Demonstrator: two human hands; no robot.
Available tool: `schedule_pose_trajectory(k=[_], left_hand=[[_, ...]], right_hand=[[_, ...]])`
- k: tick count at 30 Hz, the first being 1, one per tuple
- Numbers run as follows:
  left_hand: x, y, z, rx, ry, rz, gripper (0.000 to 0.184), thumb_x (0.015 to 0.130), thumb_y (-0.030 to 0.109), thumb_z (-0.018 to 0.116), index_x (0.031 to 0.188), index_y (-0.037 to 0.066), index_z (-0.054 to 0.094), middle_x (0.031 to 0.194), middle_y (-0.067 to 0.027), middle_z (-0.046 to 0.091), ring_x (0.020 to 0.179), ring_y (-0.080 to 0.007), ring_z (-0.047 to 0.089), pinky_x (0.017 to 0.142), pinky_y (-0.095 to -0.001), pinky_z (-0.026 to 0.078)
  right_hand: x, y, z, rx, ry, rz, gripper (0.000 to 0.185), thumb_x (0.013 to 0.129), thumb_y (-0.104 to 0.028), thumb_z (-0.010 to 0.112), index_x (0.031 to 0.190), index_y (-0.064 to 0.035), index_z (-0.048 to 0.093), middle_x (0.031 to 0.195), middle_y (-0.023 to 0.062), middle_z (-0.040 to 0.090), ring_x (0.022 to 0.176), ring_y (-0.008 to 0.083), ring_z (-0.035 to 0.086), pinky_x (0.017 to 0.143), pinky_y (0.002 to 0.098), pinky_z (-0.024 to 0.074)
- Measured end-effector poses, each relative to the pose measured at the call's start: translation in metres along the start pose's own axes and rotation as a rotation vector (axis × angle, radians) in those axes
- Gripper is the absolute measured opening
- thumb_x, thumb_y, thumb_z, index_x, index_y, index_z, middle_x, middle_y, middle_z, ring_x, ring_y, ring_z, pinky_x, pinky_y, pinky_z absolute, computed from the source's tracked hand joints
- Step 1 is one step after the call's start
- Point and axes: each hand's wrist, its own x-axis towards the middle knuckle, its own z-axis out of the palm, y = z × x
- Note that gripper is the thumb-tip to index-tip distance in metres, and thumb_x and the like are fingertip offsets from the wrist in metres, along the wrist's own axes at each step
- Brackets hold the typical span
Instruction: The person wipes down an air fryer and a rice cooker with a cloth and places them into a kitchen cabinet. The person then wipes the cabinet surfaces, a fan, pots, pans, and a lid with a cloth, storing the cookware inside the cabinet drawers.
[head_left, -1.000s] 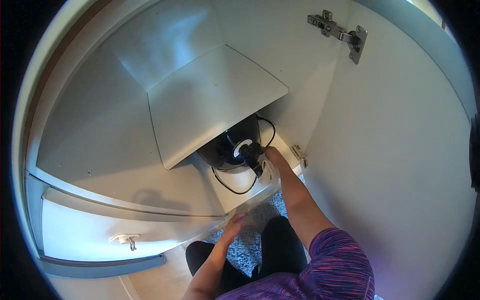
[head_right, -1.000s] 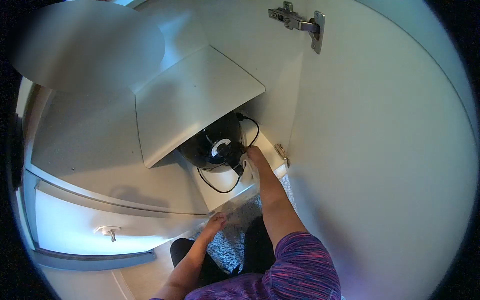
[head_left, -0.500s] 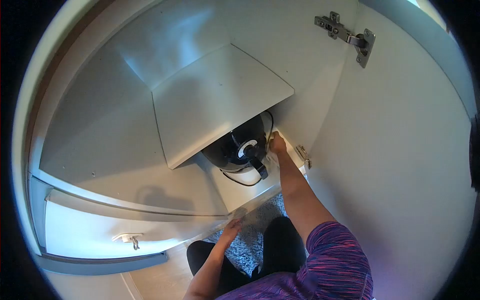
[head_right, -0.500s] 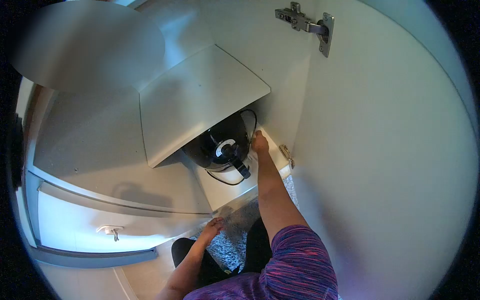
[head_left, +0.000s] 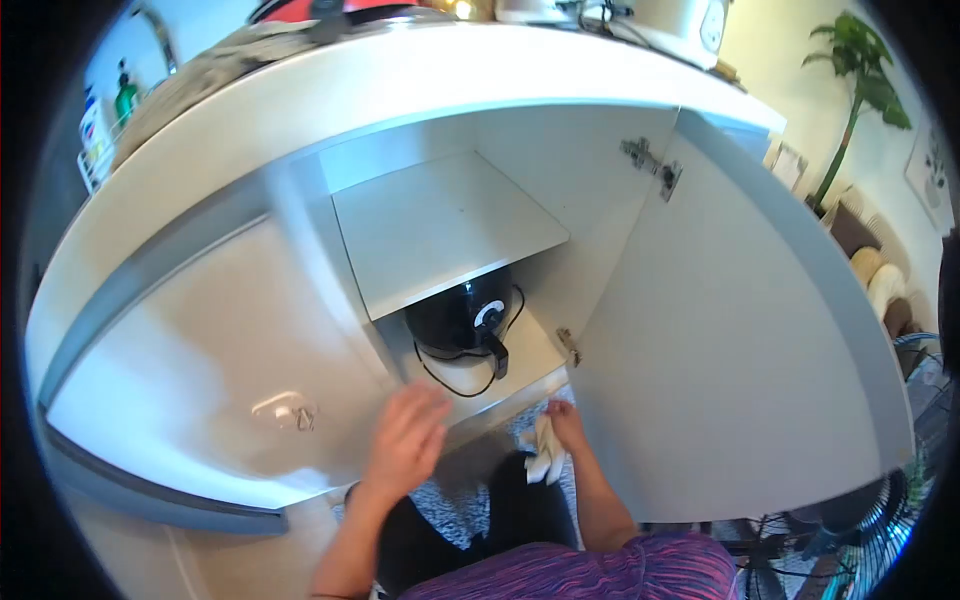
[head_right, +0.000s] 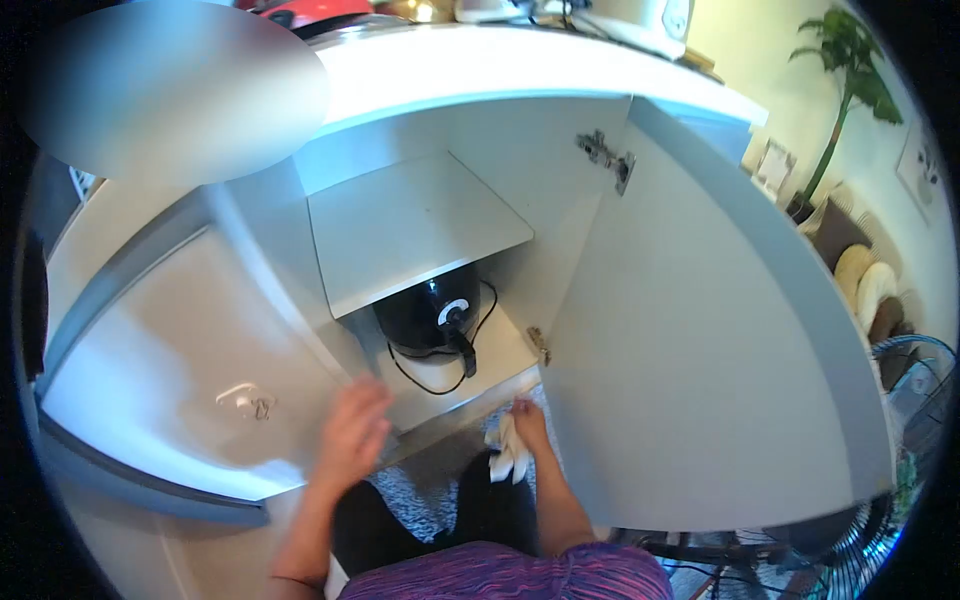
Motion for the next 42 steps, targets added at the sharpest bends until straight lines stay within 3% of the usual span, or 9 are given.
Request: schedule_pose_trajectory(k=[3,7,10,14,16,19,21,30,42], left_hand=[[0.041,0.04,-0.117,0.387,0.451,0.311,0.038,0.071,0.004,0.054,0.109,0.008,0.057,0.116,-0.0147,0.053,0.116,-0.04,0.042,0.1,-0.054,0.026],[0.104,0.043,-0.225,0.856,0.857,0.342,0.032,0.087,0.017,0.05,0.118,0.009,0.052,0.127,-0.0107,0.049,0.124,-0.025,0.038,0.105,-0.0393,0.023],[0.135,0.014,-0.244,1.153,0.934,0.19,0.032,0.09,0.024,0.045,0.118,0.009,0.052,0.12,-0.0112,0.053,0.115,-0.0256,0.046,0.101,-0.0381,0.029],[0.127,0.016,-0.237,0.928,0.813,0.104,0.035,0.092,0.031,0.041,0.114,0.007,0.054,0.11,-0.0116,0.057,0.102,-0.0259,0.054,0.093,-0.0364,0.035],[0.126,0.003,-0.251,1.037,0.696,0.225,0.027,0.088,0.029,0.047,0.1,0.008,0.06,0.088,-0.0091,0.06,0.077,-0.0243,0.057,0.07,-0.0348,0.042],[0.123,0.003,-0.253,0.965,0.666,0.316,0.026,0.089,0.027,0.046,0.099,0.007,0.061,0.089,-0.0107,0.06,0.078,-0.0261,0.056,0.069,-0.0342,0.043],[0.121,0.008,-0.252,0.918,0.606,0.255,0.03,0.09,0.028,0.043,0.1,0.006,0.061,0.09,-0.0109,0.06,0.079,-0.0267,0.057,0.071,-0.0345,0.042],[0.115,0.034,-0.238,0.857,0.492,-0.142,0.041,0.089,0.034,0.039,0.109,0.003,0.057,0.108,-0.0102,0.058,0.103,-0.027,0.052,0.086,-0.0381,0.033],[0.128,0.085,-0.285,0.458,0.022,-0.35,0.045,0.076,0.01,0.055,0.119,0.001,0.048,0.123,-0.018,0.046,0.117,-0.0322,0.04,0.098,-0.0437,0.028]], right_hand=[[-0.067,-0.013,-0.037,-0.106,-0.094,0.103,0.028,0.089,-0.019,0.048,0.098,0.0066,0.056,0.083,0.0138,0.064,0.079,0.0188,0.06,0.073,0.0304,0.0458],[-0.112,-0.033,-0.076,0.027,-0.084,0.084,0.026,0.088,-0.015,0.049,0.103,0.0056,0.054,0.084,0.0125,0.064,0.079,0.0176,0.06,0.073,0.029,0.0456],[-0.106,-0.059,-0.078,0.027,-0.082,0.012,0.026,0.088,-0.013,0.049,0.105,0.0049,0.054,0.085,0.0124,0.064,0.081,0.0178,0.06,0.074,0.0288,0.0457],[-0.08,-0.127,-0.046,-0.14,-0.101,-0.213,0.025,0.086,-0.013,0.05,0.105,0.0025,0.056,0.084,0.014,0.064,0.08,0.0206,0.062,0.075,0.0302,0.0467],[-0.066,-0.162,-0.026,-0.297,-0.182,-0.422,0.026,0.085,-0.012,0.05,0.106,0.0007,0.056,0.083,0.0162,0.064,0.079,0.0257,0.063,0.074,0.0326,0.0477],[-0.088,-0.265,-0.032,-0.399,-0.351,-0.503,0.027,0.083,-0.01,0.05,0.108,-0.0011,0.056,0.084,0.018,0.063,0.079,0.0299,0.062,0.073,0.0349,0.0483],[-0.108,-0.324,-0.053,-0.412,-0.47,-0.511,0.028,0.081,-0.007,0.05,0.108,-0.0019,0.056,0.085,0.0187,0.062,0.079,0.0313,0.062,0.072,0.0357,0.0484],[-0.156,-0.45,-0.204,-0.277,-0.004,-0.142,0.032,0.075,0.003,0.045,0.104,0.0007,0.057,0.079,0.0169,0.062,0.076,0.0251,0.063,0.067,0.032,0.0486],[-0.173,-0.623,-0.276,-0.221,-0.021,-0.315,0.021,0.082,-0.011,0.051,0.1,-0.0023,0.059,0.079,0.0185,0.061,0.074,0.0337,0.06,0.067,0.0382,0.047]])
